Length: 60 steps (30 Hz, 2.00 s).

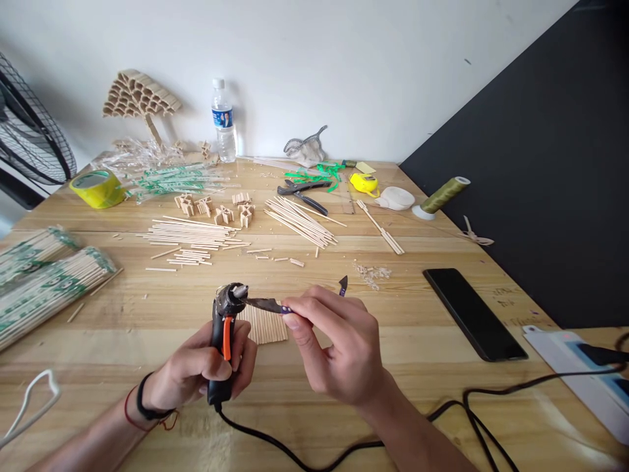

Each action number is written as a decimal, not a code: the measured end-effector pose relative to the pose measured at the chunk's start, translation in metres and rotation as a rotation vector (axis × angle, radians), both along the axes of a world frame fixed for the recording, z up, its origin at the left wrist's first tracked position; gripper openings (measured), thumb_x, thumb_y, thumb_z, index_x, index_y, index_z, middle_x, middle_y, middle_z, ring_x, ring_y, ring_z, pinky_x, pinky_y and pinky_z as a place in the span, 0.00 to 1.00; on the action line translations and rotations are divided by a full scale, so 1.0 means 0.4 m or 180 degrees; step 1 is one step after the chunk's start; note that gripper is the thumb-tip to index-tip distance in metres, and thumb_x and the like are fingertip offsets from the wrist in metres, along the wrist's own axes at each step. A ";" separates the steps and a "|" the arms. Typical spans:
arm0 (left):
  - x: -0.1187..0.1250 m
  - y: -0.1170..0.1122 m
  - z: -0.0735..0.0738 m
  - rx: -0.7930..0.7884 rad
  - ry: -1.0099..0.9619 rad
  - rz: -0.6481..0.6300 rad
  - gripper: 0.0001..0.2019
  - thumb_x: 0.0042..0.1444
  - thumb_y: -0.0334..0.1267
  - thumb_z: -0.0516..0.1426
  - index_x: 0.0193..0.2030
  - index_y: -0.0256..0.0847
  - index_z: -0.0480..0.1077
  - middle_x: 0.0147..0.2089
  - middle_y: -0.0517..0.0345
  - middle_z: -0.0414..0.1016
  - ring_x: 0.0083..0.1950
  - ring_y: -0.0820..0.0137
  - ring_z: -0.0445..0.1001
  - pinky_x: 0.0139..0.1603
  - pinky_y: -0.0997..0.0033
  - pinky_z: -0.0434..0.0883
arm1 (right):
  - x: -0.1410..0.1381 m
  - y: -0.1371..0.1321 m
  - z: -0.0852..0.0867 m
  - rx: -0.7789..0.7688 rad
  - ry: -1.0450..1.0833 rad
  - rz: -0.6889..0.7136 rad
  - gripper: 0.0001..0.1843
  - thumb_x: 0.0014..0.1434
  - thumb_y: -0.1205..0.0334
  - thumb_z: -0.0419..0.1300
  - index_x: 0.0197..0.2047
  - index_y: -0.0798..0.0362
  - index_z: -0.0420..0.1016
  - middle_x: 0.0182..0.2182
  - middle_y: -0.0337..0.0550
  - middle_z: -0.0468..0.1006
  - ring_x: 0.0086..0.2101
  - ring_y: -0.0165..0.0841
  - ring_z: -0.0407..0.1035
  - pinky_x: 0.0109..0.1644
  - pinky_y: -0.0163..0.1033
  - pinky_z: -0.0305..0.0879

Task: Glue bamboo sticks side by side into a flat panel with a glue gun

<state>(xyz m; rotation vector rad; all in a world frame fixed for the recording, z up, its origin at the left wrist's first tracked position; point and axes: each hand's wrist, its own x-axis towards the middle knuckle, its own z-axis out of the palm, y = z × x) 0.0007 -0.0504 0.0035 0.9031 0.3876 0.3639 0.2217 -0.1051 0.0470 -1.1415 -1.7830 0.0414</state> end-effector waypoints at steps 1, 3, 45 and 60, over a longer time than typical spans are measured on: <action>0.000 0.001 0.002 0.0000 0.0009 0.0003 0.12 0.49 0.41 0.61 0.31 0.41 0.61 0.24 0.59 0.71 0.21 0.77 0.51 0.22 0.70 0.47 | 0.001 0.000 0.000 -0.0003 -0.0003 0.0003 0.08 0.68 0.71 0.56 0.40 0.56 0.77 0.28 0.41 0.77 0.28 0.31 0.71 0.30 0.37 0.62; -0.001 0.003 0.005 0.0009 0.0032 0.0020 0.12 0.48 0.41 0.61 0.30 0.41 0.61 0.24 0.59 0.70 0.21 0.76 0.51 0.22 0.70 0.47 | 0.003 0.001 0.002 -0.0017 -0.0014 -0.0008 0.08 0.68 0.71 0.56 0.40 0.56 0.77 0.27 0.41 0.77 0.28 0.32 0.71 0.30 0.38 0.62; 0.009 -0.007 0.030 -0.0254 0.0059 -0.0223 0.12 0.47 0.43 0.62 0.30 0.40 0.63 0.19 0.65 0.62 0.17 0.79 0.49 0.20 0.73 0.45 | 0.023 0.008 0.002 0.0135 -0.0103 -0.0098 0.07 0.67 0.71 0.57 0.40 0.54 0.76 0.27 0.41 0.76 0.26 0.32 0.68 0.29 0.38 0.61; 0.011 0.000 0.041 0.0126 0.0593 -0.0966 0.27 0.52 0.62 0.69 0.36 0.36 0.74 0.16 0.63 0.68 0.17 0.75 0.62 0.21 0.74 0.51 | 0.003 0.016 -0.017 0.0004 -0.0405 0.0578 0.09 0.68 0.67 0.57 0.38 0.56 0.78 0.28 0.43 0.77 0.28 0.33 0.67 0.33 0.40 0.62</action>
